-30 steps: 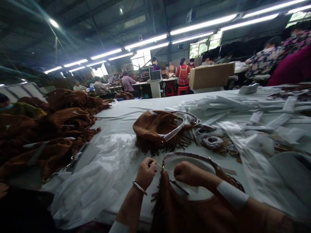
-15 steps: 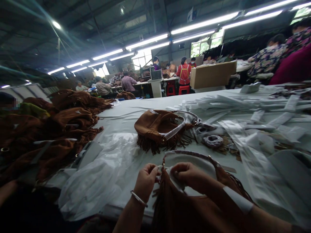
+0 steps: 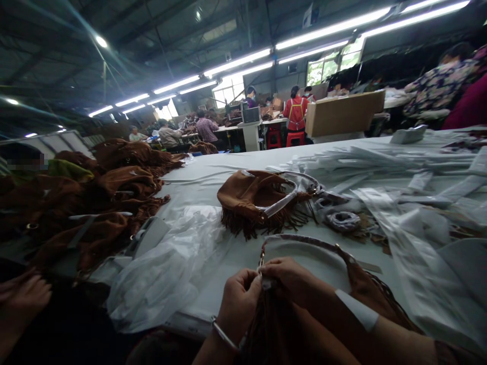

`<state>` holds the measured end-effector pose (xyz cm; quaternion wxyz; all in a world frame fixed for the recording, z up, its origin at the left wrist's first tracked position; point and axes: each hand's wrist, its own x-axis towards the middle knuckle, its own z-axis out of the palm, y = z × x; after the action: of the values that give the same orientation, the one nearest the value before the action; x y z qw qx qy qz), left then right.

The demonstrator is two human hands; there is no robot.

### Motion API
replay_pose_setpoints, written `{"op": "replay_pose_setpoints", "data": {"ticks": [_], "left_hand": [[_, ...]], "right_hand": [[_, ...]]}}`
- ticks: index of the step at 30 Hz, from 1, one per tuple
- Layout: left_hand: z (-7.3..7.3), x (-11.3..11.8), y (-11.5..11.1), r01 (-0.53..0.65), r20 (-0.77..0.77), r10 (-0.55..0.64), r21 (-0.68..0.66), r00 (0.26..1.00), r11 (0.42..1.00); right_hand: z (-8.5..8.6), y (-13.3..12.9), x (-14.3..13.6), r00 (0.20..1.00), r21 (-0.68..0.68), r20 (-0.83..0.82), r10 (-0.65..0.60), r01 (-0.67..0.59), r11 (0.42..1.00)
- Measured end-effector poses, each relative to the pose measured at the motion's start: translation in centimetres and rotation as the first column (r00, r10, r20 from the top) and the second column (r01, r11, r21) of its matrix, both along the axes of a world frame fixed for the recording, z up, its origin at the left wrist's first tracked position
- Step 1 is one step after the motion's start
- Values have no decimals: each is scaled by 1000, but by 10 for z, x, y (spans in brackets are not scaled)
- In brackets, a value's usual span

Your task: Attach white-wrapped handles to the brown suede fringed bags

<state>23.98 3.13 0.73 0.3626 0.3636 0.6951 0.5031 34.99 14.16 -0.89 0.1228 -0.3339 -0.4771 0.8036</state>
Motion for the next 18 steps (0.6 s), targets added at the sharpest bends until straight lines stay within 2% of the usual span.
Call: {"op": "replay_pose_setpoints", "data": {"ticks": [3,12,18], "left_hand": [[0,0,1,-4,19,5,-32,1000,999],[-12,-2,1,26,144,-19,-51,989,998],[-5,-1,2,42,180,-30,-62,983,997]], "right_hand": [[-2,1,3,1000,-58,5,-10,10,998],[-8,3,8,994,-110,-108,20,-32,993],[0,0,9,998,-124,-60,-11,4,992]]}}
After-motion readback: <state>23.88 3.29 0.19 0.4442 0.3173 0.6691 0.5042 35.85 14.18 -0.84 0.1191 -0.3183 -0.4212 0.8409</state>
